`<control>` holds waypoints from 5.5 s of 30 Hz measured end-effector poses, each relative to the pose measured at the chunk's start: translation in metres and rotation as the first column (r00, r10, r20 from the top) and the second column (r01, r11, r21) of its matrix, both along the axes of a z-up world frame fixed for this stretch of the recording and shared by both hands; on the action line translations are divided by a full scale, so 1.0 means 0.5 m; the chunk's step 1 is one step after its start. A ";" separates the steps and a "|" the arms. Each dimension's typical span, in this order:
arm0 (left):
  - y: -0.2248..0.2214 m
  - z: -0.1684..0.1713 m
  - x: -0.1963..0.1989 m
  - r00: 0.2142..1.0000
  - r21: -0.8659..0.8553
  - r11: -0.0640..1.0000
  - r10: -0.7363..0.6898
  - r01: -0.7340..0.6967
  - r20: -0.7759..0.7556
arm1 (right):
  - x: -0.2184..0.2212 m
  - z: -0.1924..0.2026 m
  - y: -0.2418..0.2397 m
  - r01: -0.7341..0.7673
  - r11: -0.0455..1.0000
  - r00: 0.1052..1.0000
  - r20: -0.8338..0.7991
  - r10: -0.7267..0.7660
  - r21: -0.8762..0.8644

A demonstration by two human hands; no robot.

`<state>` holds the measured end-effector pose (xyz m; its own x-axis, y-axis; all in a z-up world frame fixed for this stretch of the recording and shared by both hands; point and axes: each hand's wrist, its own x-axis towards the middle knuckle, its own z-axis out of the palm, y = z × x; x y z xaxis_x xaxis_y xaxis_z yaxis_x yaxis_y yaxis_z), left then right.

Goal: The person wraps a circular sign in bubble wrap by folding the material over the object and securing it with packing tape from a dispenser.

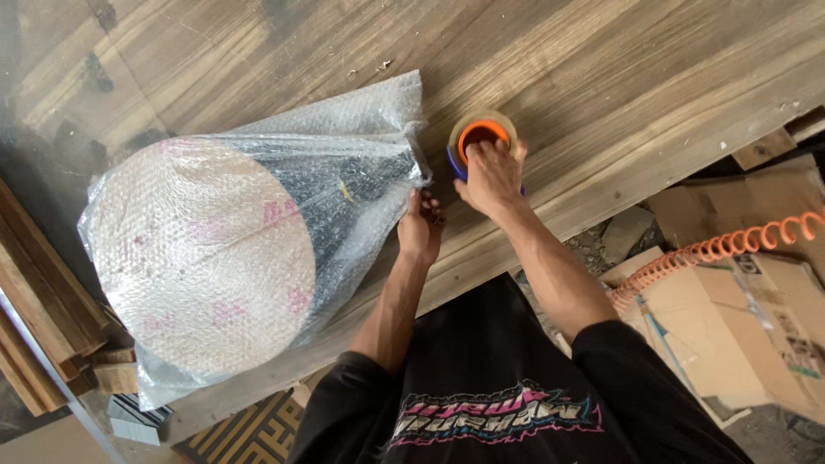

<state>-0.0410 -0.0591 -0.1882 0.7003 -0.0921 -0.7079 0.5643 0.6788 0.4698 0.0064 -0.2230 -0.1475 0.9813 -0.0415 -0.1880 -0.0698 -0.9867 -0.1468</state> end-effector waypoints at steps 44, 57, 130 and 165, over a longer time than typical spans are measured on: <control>-0.214 0.306 -0.118 0.835 0.722 0.667 -0.281 -0.185 0.473 | 0.060 0.095 -0.200 -0.027 0.258 0.638 0.215 -0.739 0.966; -0.161 0.400 -0.128 0.723 0.640 0.768 -0.426 -0.030 0.544 | 0.072 0.099 -0.178 -0.259 0.948 0.857 0.496 0.138 0.185; 0.159 0.181 0.149 -0.032 0.917 0.059 -0.998 -0.395 0.050 | -0.138 -0.003 0.092 0.002 0.492 0.957 0.141 -0.252 0.871; 0.121 0.069 0.291 -0.501 0.569 0.391 -0.865 -0.723 -0.042 | -0.048 0.015 0.114 -0.126 0.583 0.871 0.370 -0.322 0.802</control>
<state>0.1045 0.0015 -0.1538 0.0526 -0.8645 0.4998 -0.9970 -0.0743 -0.0236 -0.0175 -0.1658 -0.1399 0.9494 -0.1998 0.2423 0.1329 -0.4435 -0.8863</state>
